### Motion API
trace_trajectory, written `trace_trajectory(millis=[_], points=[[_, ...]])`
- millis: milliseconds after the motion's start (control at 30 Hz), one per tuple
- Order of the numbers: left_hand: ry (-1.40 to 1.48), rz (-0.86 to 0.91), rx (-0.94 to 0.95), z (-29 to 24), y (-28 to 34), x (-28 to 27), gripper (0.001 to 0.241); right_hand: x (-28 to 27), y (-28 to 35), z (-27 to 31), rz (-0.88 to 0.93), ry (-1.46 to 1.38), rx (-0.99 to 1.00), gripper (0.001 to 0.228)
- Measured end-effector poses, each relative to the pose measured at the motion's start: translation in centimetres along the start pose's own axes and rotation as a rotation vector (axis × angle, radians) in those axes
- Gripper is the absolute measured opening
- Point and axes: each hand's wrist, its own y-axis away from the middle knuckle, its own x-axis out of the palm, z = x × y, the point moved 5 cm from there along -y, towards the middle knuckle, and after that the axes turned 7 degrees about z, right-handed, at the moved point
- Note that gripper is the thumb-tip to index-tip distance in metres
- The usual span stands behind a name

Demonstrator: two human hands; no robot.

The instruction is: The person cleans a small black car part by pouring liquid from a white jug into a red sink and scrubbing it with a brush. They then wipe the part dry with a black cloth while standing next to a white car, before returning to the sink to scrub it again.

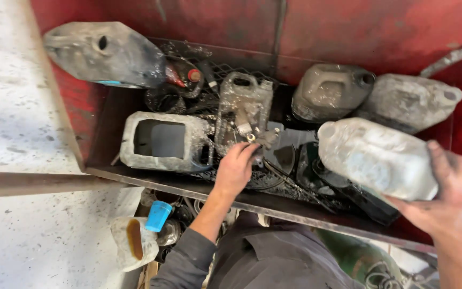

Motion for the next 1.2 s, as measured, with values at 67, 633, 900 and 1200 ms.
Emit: trace_trajectory(millis=[67, 633, 900, 1200], points=[[0.023, -0.049, 0.044, 0.2, 0.3, 0.4, 0.036, 0.1, -0.5, 0.9, 0.025, -0.006, -0.04, 0.103], [0.028, -0.119, 0.212, -2.2, 0.4, -0.6, 0.015, 1.1, -6.4, 7.6, 0.469, 0.518, 0.011, 0.11], [-0.021, -0.159, 0.231, -2.0, 0.5, -0.7, 0.014, 1.0, -7.7, 9.5, 0.559, 0.589, 0.018, 0.11], [-0.045, -0.141, 0.236, -2.0, -0.2, -0.3, 0.015, 1.1, -8.4, 11.4, 0.495, 0.699, -0.142, 0.102]])
